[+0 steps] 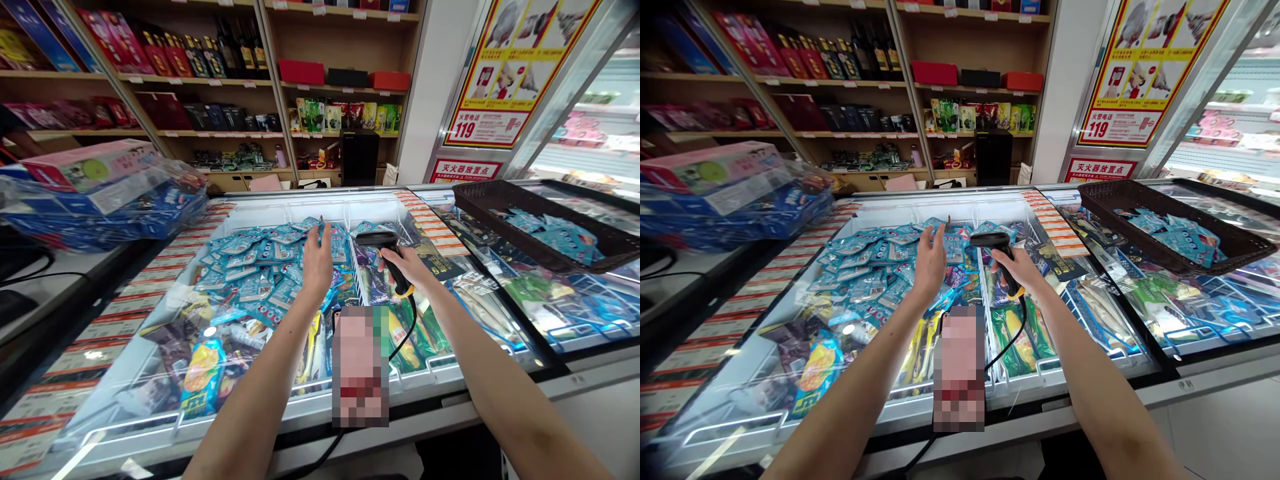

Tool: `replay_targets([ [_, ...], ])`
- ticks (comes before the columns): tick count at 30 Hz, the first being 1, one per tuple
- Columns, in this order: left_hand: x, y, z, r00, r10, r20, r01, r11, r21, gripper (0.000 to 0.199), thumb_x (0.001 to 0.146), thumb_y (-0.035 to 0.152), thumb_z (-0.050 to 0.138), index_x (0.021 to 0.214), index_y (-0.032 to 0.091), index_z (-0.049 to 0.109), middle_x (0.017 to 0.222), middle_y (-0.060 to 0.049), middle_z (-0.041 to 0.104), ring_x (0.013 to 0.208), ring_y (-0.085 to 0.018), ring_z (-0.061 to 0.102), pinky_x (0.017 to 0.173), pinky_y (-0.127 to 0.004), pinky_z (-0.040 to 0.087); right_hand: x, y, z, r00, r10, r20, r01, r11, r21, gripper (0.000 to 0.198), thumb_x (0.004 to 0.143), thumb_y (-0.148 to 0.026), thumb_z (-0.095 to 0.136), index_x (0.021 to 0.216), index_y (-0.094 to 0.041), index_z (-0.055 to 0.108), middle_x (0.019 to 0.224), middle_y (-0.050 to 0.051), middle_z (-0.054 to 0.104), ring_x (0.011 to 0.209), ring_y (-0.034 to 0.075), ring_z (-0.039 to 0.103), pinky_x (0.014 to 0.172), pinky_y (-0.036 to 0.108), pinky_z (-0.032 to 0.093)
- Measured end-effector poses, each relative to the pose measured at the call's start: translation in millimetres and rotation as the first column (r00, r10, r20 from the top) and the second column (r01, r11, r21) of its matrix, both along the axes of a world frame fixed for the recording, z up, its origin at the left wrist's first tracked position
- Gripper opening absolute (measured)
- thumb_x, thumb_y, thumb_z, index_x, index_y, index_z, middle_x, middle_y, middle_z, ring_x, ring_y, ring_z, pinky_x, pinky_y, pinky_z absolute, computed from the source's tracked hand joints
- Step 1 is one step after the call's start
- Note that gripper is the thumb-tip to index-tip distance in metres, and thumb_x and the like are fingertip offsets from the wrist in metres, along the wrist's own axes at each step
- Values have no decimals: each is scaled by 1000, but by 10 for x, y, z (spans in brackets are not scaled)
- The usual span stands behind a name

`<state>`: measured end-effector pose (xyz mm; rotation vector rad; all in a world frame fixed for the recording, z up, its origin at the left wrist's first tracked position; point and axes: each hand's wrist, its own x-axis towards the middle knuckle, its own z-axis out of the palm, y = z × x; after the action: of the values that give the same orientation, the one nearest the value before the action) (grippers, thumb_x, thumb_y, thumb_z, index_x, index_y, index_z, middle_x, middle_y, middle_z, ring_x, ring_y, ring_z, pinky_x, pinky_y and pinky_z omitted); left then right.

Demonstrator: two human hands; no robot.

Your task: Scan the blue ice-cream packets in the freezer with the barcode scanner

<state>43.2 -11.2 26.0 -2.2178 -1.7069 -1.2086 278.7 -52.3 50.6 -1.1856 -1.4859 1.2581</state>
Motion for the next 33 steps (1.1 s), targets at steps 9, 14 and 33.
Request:
replay_targets([
  [9, 16, -23, -24, 888, -180, -424, 135, 982, -135, 38, 94, 32, 46, 128, 27, 59, 140, -8, 55, 134, -27, 42, 114, -54, 23, 100, 118, -78, 984, -153, -90, 148, 987, -61, 47, 78, -64, 59, 92, -19, 59, 79, 7, 71, 42, 14, 58, 35, 25, 42],
  [14, 30, 95, -89, 907, -80, -414, 23, 990, -141, 39, 93, 24, 43, 127, 27, 60, 141, -9, 54, 137, -29, 39, 116, -60, 12, 125, 122, -37, 975, -194, -110, 186, 979, -79, 43, 79, -61, 60, 89, -20, 59, 77, 6, 70, 41, 14, 57, 34, 25, 42],
  [33, 583, 886, 195, 933, -40, -357, -100, 925, -366, 34, 92, 23, 39, 108, 13, 67, 103, -16, 70, 99, -26, 64, 86, -37, 49, 145, 214, -90, 947, -256, -196, 245, 966, -77, 46, 77, -62, 62, 87, -17, 62, 74, 6, 71, 40, 14, 58, 34, 25, 42],
])
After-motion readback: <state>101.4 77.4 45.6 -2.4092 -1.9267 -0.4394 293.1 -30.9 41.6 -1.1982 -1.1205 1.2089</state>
